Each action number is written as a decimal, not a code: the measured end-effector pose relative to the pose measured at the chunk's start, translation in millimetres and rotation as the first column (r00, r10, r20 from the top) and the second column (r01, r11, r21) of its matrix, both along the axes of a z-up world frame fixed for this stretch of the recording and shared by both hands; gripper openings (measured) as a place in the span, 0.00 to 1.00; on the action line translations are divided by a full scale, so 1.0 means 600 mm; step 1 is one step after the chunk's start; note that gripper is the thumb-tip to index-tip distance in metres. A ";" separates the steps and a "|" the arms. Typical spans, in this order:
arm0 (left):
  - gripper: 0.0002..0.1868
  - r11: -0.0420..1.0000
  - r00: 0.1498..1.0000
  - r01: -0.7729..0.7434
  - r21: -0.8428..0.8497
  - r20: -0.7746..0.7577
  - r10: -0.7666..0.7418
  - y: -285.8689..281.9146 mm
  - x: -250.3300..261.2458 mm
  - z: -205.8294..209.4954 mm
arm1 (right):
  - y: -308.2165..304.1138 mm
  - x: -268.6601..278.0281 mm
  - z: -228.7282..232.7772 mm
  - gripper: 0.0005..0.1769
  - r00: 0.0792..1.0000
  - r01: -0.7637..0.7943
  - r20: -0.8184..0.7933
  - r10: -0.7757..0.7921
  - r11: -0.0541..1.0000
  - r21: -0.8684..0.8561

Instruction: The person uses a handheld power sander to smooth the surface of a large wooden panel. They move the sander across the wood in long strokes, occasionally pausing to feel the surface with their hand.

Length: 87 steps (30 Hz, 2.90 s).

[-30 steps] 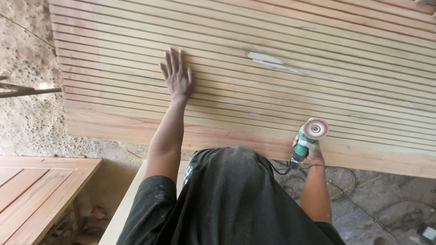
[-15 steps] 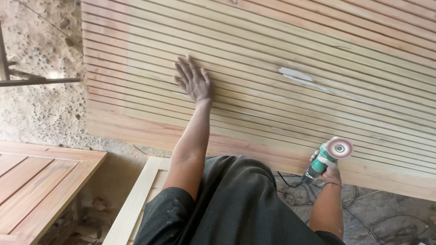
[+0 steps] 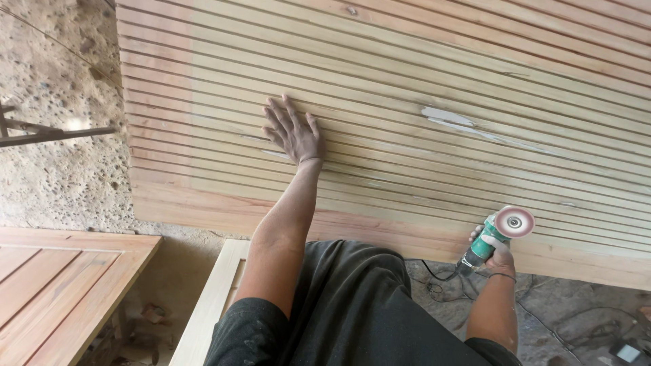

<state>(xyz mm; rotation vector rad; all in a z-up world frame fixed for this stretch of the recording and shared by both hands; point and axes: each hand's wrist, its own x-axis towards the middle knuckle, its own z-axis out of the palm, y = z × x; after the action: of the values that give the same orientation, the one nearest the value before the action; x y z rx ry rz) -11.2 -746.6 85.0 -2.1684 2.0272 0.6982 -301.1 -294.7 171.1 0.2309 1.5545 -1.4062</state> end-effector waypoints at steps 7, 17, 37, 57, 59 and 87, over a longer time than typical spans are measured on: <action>0.37 1.000 1.000 -0.001 -0.014 -0.012 0.001 0.002 0.003 -0.011 | -0.012 0.002 0.005 0.31 1.000 -0.007 -0.001 0.007 1.000 0.023; 0.39 1.000 1.000 0.002 -0.008 -0.018 -0.003 0.003 0.006 -0.019 | -0.031 0.006 0.015 0.31 1.000 -0.003 -0.029 0.003 1.000 0.014; 0.40 0.999 0.996 -0.052 -0.014 -0.076 0.051 0.004 0.004 -0.018 | -0.037 0.018 0.017 0.31 0.997 0.023 -0.074 -0.018 0.997 0.072; 0.39 0.986 0.992 0.114 0.121 0.033 -0.118 0.000 0.013 0.001 | -0.002 -0.004 -0.011 0.31 0.999 0.020 0.033 -0.020 1.000 -0.020; 0.40 0.991 0.990 0.128 -0.037 0.064 -0.126 0.000 0.012 -0.002 | 0.014 -0.011 -0.020 0.29 1.000 0.009 0.004 -0.008 0.999 -0.046; 0.40 0.894 0.900 0.371 -0.251 -0.139 -0.413 0.205 0.137 0.008 | 0.145 -0.038 -0.107 0.17 0.988 -0.091 -0.146 0.048 0.949 -0.301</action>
<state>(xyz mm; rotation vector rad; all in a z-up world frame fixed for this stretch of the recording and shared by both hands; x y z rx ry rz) 71.0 -623.6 90.0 -1.7424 2.6494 0.6703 -324.0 -207.6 106.7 -0.1102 1.4128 -1.6111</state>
